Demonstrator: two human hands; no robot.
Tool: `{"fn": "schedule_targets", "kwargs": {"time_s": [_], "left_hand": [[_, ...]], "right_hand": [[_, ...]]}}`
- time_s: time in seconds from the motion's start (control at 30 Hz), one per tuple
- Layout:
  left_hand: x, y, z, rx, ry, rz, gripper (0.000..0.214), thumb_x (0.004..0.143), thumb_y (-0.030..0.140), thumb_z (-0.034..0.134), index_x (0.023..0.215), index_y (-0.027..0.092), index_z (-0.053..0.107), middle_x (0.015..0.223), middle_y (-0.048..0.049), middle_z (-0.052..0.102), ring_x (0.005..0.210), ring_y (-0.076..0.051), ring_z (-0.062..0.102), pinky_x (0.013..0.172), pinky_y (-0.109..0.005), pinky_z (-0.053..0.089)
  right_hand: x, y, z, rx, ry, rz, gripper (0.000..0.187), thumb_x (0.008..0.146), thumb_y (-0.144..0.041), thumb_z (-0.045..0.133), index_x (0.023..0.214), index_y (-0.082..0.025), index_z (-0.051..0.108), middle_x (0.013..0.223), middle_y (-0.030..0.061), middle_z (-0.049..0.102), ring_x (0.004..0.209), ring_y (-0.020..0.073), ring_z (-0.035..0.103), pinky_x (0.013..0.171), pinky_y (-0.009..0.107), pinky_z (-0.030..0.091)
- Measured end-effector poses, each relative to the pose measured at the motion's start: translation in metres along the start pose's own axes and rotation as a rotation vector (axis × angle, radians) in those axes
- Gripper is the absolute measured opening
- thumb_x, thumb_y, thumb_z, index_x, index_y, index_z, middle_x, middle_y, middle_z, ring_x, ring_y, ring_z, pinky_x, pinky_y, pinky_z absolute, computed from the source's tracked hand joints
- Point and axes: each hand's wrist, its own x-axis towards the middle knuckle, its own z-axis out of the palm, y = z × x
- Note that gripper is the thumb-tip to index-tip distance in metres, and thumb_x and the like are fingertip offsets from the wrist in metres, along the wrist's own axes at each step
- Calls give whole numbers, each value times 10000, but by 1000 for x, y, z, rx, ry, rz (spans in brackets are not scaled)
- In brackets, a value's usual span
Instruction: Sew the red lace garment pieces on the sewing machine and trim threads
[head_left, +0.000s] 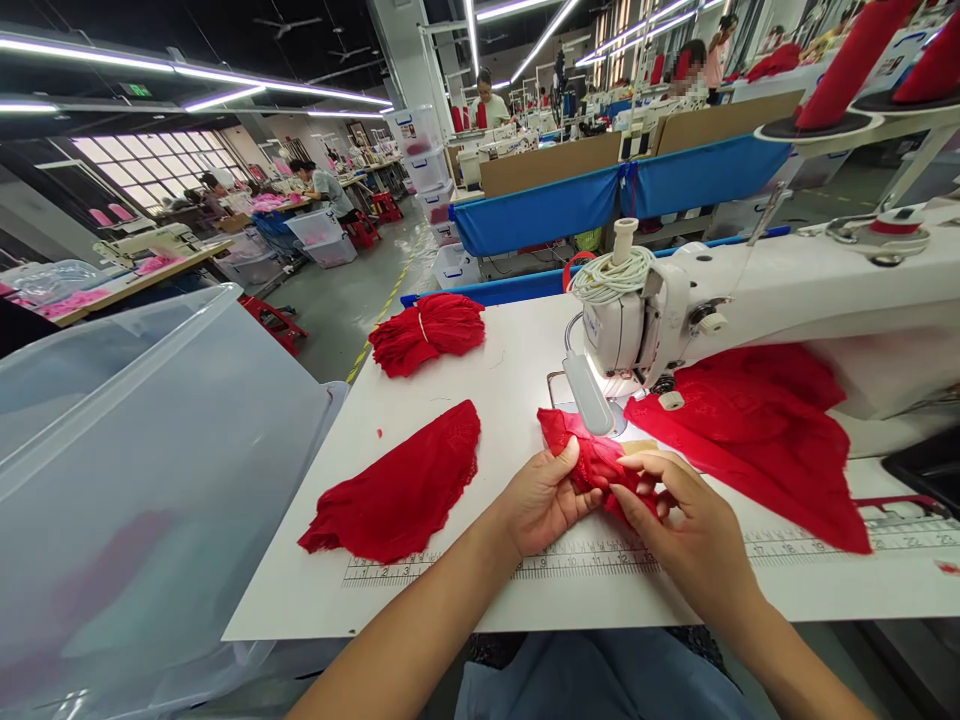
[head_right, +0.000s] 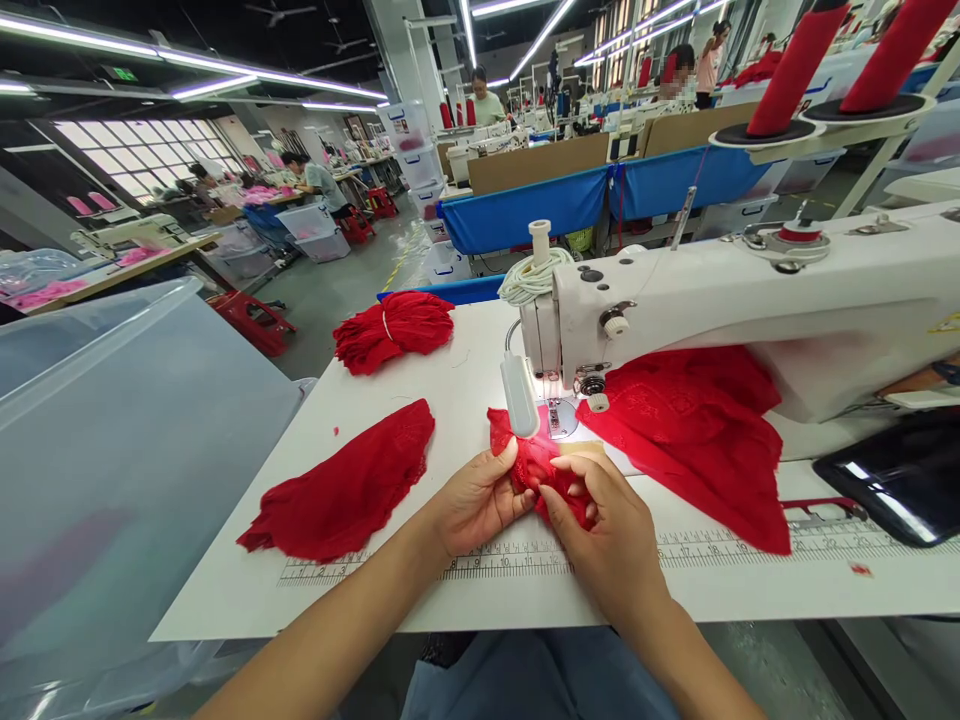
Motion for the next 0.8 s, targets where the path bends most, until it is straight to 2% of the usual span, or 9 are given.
{"fn": "schedule_targets", "kwargs": {"time_s": [0.17,0.27,0.33,0.43,0.5,0.57,0.67,0.77,0.8], "left_hand": [[0,-2,0,28,-25,59,300,713,355,815,798,91,698,767,-53,686,665,-83,615,645,-170,499],[-2,-3,1,107,-40,80,357,592,310,891,822,101,717,792,-46,696,716,-90,617,685,-168,483],[-3,-3,2,150,-30,78,366,579,280,896,850,104,725,830,-57,707,749,-102,621,709,-182,478],[-2,-2,3,157,-26,96,344,616,269,874,889,118,730,887,-71,716,814,-126,631,762,-208,479],[-1,-1,4,154,-22,85,328,628,261,868,892,123,732,882,-69,717,809,-128,630,754,-209,479],[0,0,5,154,-9,60,313,625,253,869,872,118,731,857,-65,714,769,-118,622,711,-198,478],[0,0,7,150,11,40,290,621,237,872,840,111,728,825,-60,709,740,-111,614,672,-188,475],[-1,0,8,126,35,41,270,620,220,872,823,116,729,806,-53,707,731,-107,612,652,-180,470],[-1,0,8,116,42,45,267,619,217,872,820,117,728,805,-51,706,726,-105,610,645,-178,467]], "right_hand": [[5,-6,1,103,25,107,189,878,-390,549,873,-234,656,846,25,694,658,149,608,589,260,501],[5,-7,-2,115,12,83,170,882,-361,548,845,-234,655,827,19,681,680,148,616,592,250,496],[3,-2,-13,60,9,38,159,886,-338,542,826,-237,649,796,13,672,624,137,597,553,248,488],[-2,20,-48,-137,73,-40,134,893,-307,526,864,-249,643,815,32,684,678,166,629,557,269,491],[-8,42,-83,-376,195,-58,134,889,-296,512,903,-245,636,896,77,696,804,221,655,609,315,502],[-14,63,-119,-656,244,-39,163,876,-291,481,897,-241,635,937,98,700,778,256,664,591,362,497],[-17,84,-157,-885,122,-36,292,893,-304,364,929,-257,650,1014,92,709,834,308,682,566,394,486],[-14,91,-173,-860,-24,-126,364,882,-337,334,963,-287,686,1040,71,711,868,316,683,497,367,463],[-13,92,-175,-797,-24,-134,341,866,-368,377,950,-304,702,1016,59,714,835,304,686,463,352,447]]}}
